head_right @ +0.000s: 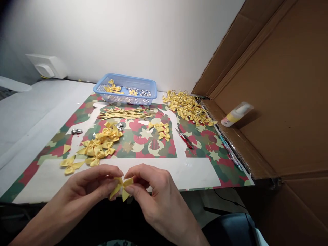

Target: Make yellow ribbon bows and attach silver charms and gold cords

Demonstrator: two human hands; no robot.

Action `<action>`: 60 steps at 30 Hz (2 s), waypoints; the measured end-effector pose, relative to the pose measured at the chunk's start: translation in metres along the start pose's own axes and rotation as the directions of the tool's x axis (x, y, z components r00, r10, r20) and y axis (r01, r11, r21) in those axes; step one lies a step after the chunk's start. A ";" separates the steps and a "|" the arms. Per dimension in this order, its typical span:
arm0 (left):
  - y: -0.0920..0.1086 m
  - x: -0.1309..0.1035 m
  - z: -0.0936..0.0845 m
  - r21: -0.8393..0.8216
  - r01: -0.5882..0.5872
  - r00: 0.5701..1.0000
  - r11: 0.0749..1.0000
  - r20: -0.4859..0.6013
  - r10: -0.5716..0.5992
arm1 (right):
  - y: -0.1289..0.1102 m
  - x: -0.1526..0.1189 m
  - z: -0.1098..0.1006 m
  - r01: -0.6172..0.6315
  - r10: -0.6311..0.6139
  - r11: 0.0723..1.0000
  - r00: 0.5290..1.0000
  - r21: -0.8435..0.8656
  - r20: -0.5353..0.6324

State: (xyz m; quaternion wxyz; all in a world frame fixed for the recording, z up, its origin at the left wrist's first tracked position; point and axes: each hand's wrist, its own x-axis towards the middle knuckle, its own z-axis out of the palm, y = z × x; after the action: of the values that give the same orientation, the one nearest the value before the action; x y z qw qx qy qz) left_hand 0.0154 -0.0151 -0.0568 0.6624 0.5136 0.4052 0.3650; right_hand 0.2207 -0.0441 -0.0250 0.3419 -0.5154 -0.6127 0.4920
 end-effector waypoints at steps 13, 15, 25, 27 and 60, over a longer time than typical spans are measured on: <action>0.010 -0.004 -0.004 0.492 -0.208 0.978 0.845 0.087 0.190 | -0.004 0.005 0.004 0.050 -0.046 0.968 0.999 -0.244 0.023; 0.011 -0.003 -0.002 0.528 -0.265 0.962 0.807 0.088 0.259 | -0.004 0.006 0.005 0.055 -0.046 0.963 0.998 -0.264 0.041; 0.005 -0.001 -0.007 0.565 -0.236 0.972 0.790 0.148 0.185 | -0.007 0.006 0.008 0.073 -0.053 0.939 0.996 -0.336 0.067; 0.005 -0.001 -0.008 0.545 -0.196 0.978 0.815 0.171 0.121 | -0.006 0.006 0.007 0.061 -0.040 0.942 0.997 -0.330 0.068; 0.000 -0.001 0.009 -0.119 0.061 0.998 0.991 0.030 -0.058 | -0.006 0.004 0.014 0.189 -0.199 0.964 0.980 -0.189 -0.033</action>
State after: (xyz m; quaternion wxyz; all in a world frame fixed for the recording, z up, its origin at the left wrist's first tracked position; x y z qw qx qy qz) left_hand 0.0229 -0.0194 -0.0557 0.7080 0.4655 0.3888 0.3618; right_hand 0.2051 -0.0440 -0.0239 0.3546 -0.4950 -0.6943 0.3837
